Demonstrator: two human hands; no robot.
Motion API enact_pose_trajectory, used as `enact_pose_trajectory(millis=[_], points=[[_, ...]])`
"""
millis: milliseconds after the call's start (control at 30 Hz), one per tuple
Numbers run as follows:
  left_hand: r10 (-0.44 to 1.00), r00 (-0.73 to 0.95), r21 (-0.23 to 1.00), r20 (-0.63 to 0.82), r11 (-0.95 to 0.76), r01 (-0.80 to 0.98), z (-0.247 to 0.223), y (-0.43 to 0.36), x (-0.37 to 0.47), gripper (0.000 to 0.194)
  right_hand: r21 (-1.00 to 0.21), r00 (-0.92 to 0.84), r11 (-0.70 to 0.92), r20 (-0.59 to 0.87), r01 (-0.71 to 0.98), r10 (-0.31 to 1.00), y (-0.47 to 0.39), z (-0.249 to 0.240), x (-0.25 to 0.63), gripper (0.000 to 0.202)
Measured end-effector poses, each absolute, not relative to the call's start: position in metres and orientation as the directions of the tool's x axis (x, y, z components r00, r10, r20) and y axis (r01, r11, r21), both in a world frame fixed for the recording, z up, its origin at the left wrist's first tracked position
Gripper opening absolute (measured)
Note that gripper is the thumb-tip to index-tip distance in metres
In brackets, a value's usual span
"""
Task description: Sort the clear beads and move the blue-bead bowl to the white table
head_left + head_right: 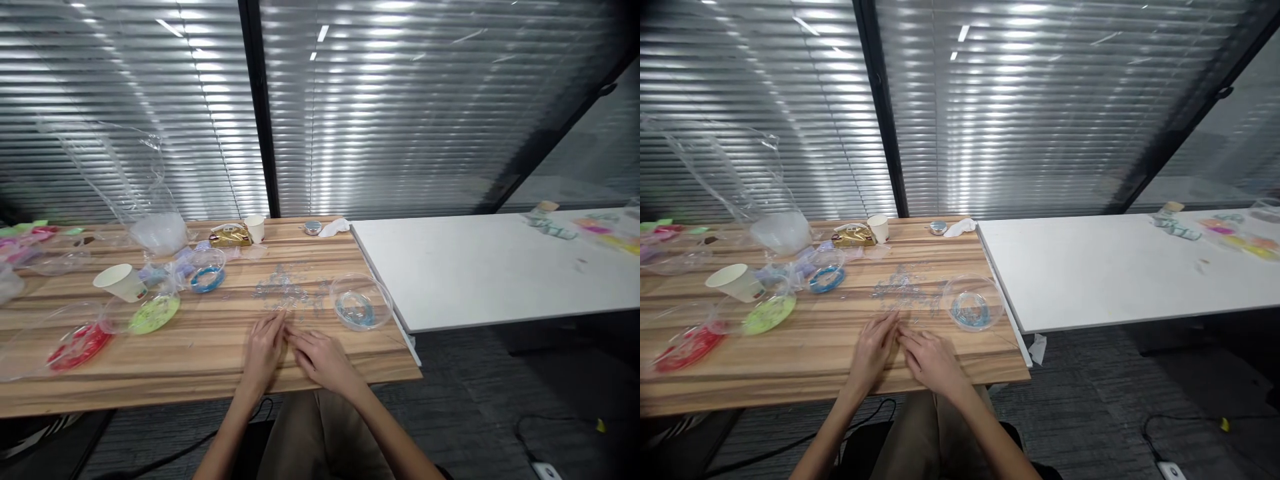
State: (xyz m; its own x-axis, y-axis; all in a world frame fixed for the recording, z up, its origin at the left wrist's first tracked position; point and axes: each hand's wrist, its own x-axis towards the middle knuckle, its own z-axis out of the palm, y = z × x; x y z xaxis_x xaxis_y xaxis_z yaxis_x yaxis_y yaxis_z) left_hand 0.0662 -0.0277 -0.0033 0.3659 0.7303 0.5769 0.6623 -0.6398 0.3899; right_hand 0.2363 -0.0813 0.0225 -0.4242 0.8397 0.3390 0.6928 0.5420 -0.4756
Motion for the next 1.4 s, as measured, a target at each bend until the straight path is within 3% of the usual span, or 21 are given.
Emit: enact_pose_trajectory(millis=[233, 533, 700, 833, 1033, 1300, 1400], points=[[0.757, 0.388, 0.483, 0.526, -0.641, 0.596, -0.006, -0.029, 0.065, 0.026, -0.595, -0.282, 0.473, 0.390, 0.650, 0.877, -0.087, 0.015, 0.243, 0.040], [0.729, 0.475, 0.483, 0.493, -0.683, 0.548, -0.003, -0.031, 0.067, 0.032, -0.551, -0.281, 0.442, 0.355, 0.707, 0.892, -0.084, 0.012, 0.239, 0.038], [0.751, 0.449, 0.542, 0.484, -0.660, 0.521, -0.007, -0.026, 0.067, 0.035, -0.525, -0.319, 0.467, 0.351, 0.712, 0.881, -0.084, 0.013, 0.238, 0.039], [0.751, 0.474, 0.562, 0.460, -0.659, 0.500, -0.004, -0.026, 0.066, 0.047, -0.532, -0.334, 0.485, 0.359, 0.694, 0.872, -0.084, 0.015, 0.239, 0.037], [0.715, 0.591, 0.487, 0.375, -0.694, 0.531, 0.002, -0.031, 0.068, 0.073, -0.624, -0.247, 0.456, 0.395, 0.635, 0.885, -0.086, 0.014, 0.243, 0.035], [0.780, 0.341, 0.482, 0.524, -0.603, 0.636, -0.002, -0.030, 0.066, 0.036, -0.671, -0.259, 0.456, 0.378, 0.585, 0.889, -0.085, 0.009, 0.246, 0.037], [0.741, 0.423, 0.487, 0.522, -0.665, 0.566, 0.004, -0.032, 0.068, 0.030, -0.683, -0.252, 0.463, 0.392, 0.565, 0.885, -0.085, 0.011, 0.246, 0.035]])
